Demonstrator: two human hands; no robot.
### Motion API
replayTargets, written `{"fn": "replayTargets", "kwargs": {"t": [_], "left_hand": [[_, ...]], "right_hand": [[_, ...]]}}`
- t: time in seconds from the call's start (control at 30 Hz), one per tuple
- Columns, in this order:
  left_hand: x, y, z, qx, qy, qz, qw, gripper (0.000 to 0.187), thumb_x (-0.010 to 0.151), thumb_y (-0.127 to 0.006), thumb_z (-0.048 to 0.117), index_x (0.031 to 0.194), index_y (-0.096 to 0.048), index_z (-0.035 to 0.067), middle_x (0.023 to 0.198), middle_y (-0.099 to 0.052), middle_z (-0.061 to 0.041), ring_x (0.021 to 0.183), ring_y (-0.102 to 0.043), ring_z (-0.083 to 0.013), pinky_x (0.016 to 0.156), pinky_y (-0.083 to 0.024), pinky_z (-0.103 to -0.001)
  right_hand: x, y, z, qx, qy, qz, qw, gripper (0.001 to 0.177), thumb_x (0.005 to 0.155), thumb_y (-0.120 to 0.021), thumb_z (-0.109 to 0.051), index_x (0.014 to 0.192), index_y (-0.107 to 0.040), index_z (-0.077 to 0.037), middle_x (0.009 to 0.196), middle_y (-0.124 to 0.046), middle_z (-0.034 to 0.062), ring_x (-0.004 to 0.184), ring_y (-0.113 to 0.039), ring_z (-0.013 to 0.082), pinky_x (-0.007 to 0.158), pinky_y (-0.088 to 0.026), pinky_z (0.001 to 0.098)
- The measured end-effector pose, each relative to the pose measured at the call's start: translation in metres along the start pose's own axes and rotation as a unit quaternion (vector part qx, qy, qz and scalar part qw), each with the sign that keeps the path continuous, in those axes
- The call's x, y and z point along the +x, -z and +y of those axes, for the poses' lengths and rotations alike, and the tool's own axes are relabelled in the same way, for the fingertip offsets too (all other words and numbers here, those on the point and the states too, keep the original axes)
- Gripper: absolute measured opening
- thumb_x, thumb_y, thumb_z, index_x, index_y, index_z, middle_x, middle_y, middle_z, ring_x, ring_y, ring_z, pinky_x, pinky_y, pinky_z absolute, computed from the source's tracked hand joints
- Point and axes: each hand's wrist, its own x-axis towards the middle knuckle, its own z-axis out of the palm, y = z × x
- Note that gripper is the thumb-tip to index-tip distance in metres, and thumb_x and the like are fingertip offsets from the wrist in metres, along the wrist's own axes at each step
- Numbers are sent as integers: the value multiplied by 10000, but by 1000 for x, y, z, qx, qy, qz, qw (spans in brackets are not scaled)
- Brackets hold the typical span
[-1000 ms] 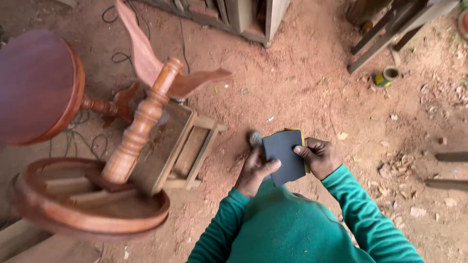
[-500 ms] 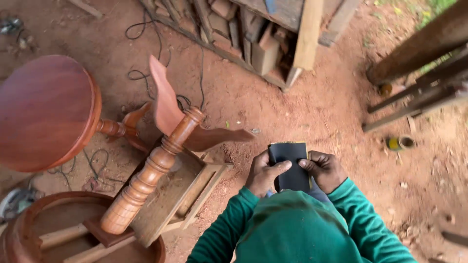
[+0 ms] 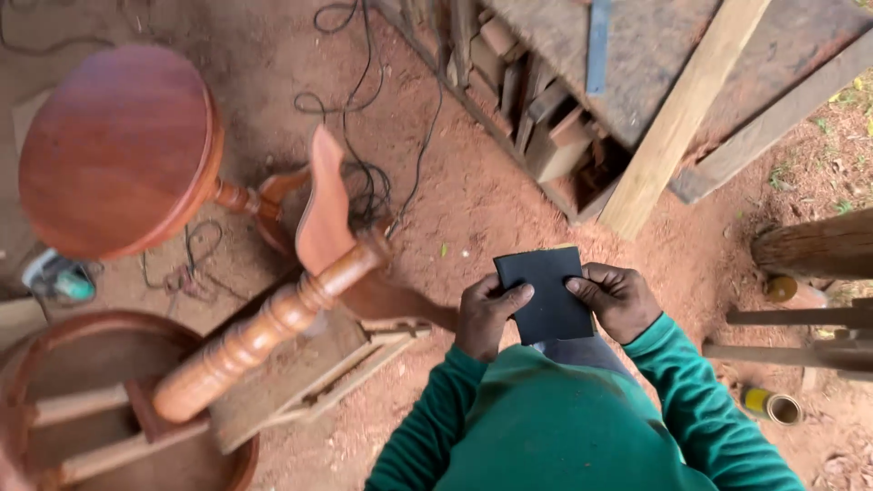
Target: The person holds a sanding block and smooths the surface of a wooden table leg and its curved base. They move around the furniture to sand different sections of the leg and the underside of the tabletop.
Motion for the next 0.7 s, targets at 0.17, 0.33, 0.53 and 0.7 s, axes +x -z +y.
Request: {"fn": "replayTargets", "kwargs": {"t": [0.17,0.33,0.53,0.7], "left_hand": [[59,-59,10,-23,10,-46,999,342,862,-887,227,1056,-774,-32,888,-749,-206,885,-735,-275,817,-628,-447],[93,-105,48,-21,12,-79,997,410,873,-864,192,1155,-719,-68,958,-718,-258,915,-723,-293,760,-652,-462],[142,-128,83,-8,4,-176,984,643,878,-854,233,1370,-551,-49,1133,-660,-268,980,-711,-276,853,-628,-425],[191,-136,133,83,-83,-333,935,1158,729,-903,255,1626,-206,33,1378,-471,-307,1145,-581,-343,994,-518,-513]], "right_hand": [[55,61,-19,11,-26,17,999,297,931,-741,-102,650,-670,-39,460,-528,6,442,-469,60,447,-391,187],[100,106,-24,-21,-16,28,999,366,963,-718,-136,616,-625,-67,458,-493,6,467,-426,50,439,-342,185],[157,133,-9,4,-28,131,991,376,1018,-687,-179,664,-618,-74,501,-476,-4,471,-431,68,449,-369,203],[210,133,46,218,-103,241,940,253,1050,-662,-189,862,-668,-20,602,-599,103,500,-654,196,486,-589,326]]}}
